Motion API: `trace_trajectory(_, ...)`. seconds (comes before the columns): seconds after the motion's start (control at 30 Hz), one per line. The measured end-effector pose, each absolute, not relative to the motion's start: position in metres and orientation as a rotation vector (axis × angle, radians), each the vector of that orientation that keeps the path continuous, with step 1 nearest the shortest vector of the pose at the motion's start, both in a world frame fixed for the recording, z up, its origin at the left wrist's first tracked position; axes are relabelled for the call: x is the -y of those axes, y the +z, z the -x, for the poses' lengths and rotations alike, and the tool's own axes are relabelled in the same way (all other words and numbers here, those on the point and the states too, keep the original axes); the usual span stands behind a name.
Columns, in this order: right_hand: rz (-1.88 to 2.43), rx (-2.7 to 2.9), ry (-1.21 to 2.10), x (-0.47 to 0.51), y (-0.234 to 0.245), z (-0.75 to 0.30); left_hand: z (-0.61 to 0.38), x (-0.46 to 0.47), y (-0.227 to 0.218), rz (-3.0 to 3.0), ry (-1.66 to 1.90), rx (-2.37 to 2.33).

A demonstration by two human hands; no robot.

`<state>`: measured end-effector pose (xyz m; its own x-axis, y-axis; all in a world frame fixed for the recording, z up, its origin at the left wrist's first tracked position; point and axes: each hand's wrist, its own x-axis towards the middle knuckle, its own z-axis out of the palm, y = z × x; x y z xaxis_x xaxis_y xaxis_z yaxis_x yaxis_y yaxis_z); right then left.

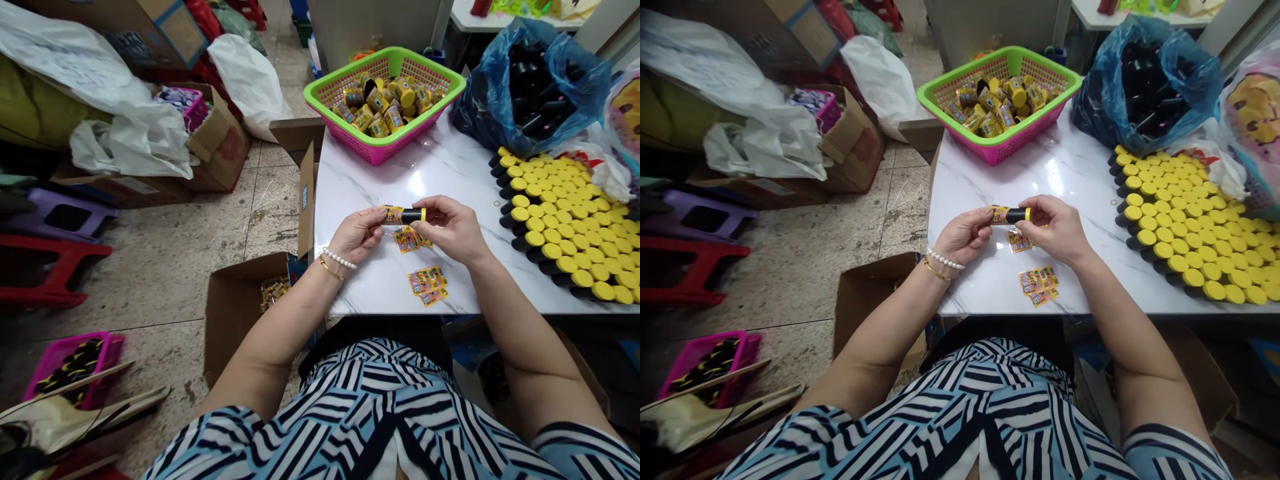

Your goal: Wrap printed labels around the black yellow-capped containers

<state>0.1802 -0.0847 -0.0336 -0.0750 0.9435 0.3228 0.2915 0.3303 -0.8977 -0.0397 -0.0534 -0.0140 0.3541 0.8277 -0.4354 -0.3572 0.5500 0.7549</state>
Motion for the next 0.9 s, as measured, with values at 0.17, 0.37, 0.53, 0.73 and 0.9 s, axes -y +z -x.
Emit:
trace_trajectory(0.17, 1.144, 1.9, 0.547, 0.086, -0.02, -0.181, 0.037, 0.056, -0.013, -0.759, 0.905, -0.957)
trace_trajectory(0.37, 1.025, 2.067, 0.468, 0.068, 0.013, -0.185, 0.041, 0.061, -0.01, -0.83, 0.888, -0.958)
trace_trajectory(0.53, 0.97, 1.969, 0.412, 0.048, 0.03, -0.189, 0.034, 0.035, 0.024, -0.854, 1.02, -0.884)
trace_trajectory(0.73, 0.934, 1.916, 0.217, 0.047, 0.003, -0.207, 0.006, 0.017, 0.037, -0.935, 0.942, -0.933)
trace_trajectory(0.9, 0.943, 1.914, 0.186, 0.045, -0.011, -0.217, -0.002, 0.012, -0.002, -0.945, 0.975, -0.965)
